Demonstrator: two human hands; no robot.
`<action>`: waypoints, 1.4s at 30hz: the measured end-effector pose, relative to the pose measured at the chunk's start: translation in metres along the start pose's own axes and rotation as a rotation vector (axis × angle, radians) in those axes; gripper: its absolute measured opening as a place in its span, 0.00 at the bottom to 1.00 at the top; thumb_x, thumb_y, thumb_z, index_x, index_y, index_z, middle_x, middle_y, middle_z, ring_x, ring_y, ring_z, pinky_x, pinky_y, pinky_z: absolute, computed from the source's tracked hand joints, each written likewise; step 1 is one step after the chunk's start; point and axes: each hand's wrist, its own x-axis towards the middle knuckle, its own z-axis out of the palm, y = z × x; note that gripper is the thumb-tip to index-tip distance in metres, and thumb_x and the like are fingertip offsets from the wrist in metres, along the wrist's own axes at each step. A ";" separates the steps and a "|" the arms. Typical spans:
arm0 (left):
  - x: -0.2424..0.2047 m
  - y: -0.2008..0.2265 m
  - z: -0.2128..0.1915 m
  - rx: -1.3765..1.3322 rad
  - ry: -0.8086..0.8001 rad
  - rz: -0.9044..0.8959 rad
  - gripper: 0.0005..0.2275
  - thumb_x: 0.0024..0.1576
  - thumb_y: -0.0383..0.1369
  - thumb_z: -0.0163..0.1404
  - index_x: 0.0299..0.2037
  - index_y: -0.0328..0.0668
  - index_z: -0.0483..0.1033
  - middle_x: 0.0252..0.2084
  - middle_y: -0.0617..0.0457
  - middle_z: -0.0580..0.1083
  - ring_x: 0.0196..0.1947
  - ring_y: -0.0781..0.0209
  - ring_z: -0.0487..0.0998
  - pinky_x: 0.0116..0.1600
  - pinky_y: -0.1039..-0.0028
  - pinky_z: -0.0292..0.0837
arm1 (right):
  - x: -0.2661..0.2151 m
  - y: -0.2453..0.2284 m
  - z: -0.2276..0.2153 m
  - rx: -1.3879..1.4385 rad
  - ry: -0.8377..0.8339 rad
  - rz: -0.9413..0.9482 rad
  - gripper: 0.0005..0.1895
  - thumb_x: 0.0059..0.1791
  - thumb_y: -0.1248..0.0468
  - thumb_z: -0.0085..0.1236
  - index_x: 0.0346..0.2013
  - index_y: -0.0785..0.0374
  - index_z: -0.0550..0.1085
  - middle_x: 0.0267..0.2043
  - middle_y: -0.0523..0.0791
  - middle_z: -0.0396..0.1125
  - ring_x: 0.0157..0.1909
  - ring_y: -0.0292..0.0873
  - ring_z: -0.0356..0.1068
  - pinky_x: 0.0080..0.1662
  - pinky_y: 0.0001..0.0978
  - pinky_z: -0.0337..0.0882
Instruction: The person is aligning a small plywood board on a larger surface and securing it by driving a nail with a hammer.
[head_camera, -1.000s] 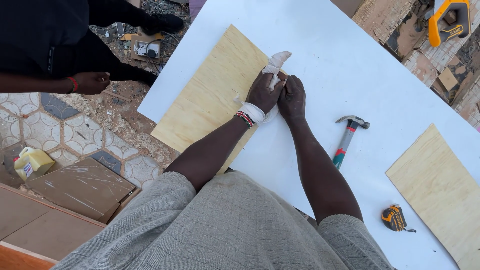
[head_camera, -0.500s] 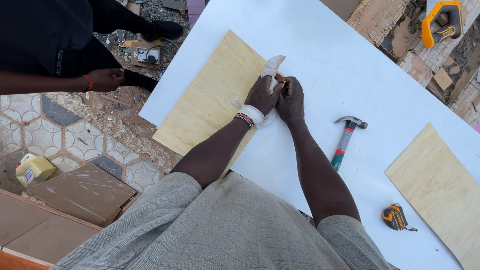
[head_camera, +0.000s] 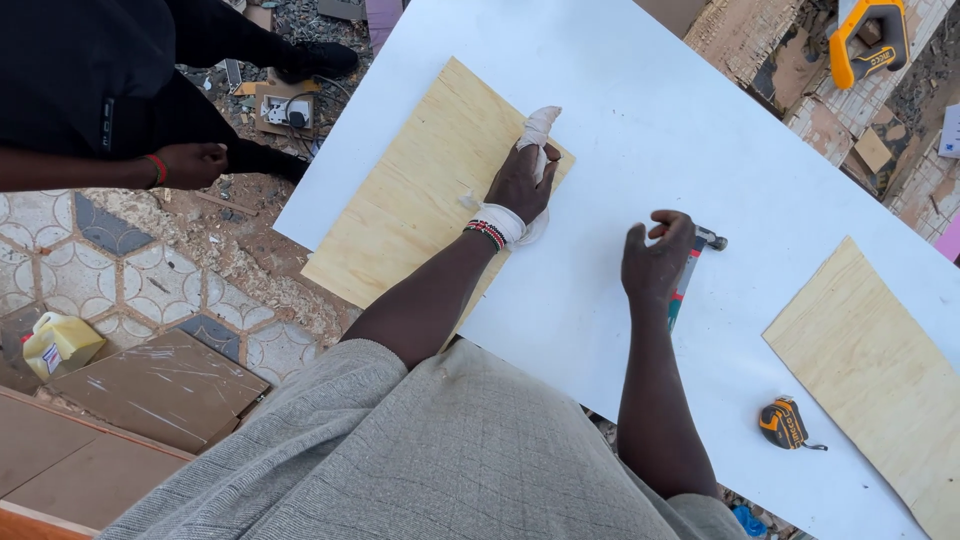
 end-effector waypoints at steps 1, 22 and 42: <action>0.002 -0.011 0.007 0.040 0.003 0.000 0.05 0.73 0.36 0.56 0.56 0.58 0.75 0.55 0.63 0.80 0.62 0.59 0.85 0.68 0.64 0.83 | -0.011 0.009 -0.026 -0.131 0.078 0.022 0.15 0.60 0.63 0.64 0.57 0.52 0.68 0.45 0.41 0.58 0.52 0.48 0.67 0.55 0.53 0.72; -0.003 0.020 -0.008 0.047 -0.005 -0.029 0.08 0.72 0.30 0.57 0.57 0.51 0.73 0.54 0.51 0.78 0.62 0.44 0.86 0.70 0.54 0.83 | -0.088 -0.037 -0.096 0.559 -0.190 0.312 0.19 0.62 0.51 0.56 0.60 0.60 0.78 0.22 0.44 0.68 0.21 0.39 0.66 0.30 0.31 0.64; 0.003 -0.022 0.020 -0.037 0.015 -0.051 0.18 0.72 0.31 0.54 0.71 0.59 0.69 0.56 0.55 0.81 0.62 0.49 0.85 0.68 0.57 0.83 | -0.100 -0.161 -0.072 0.452 -0.163 -0.126 0.33 0.70 0.36 0.37 0.41 0.57 0.75 0.20 0.43 0.65 0.24 0.38 0.63 0.35 0.35 0.64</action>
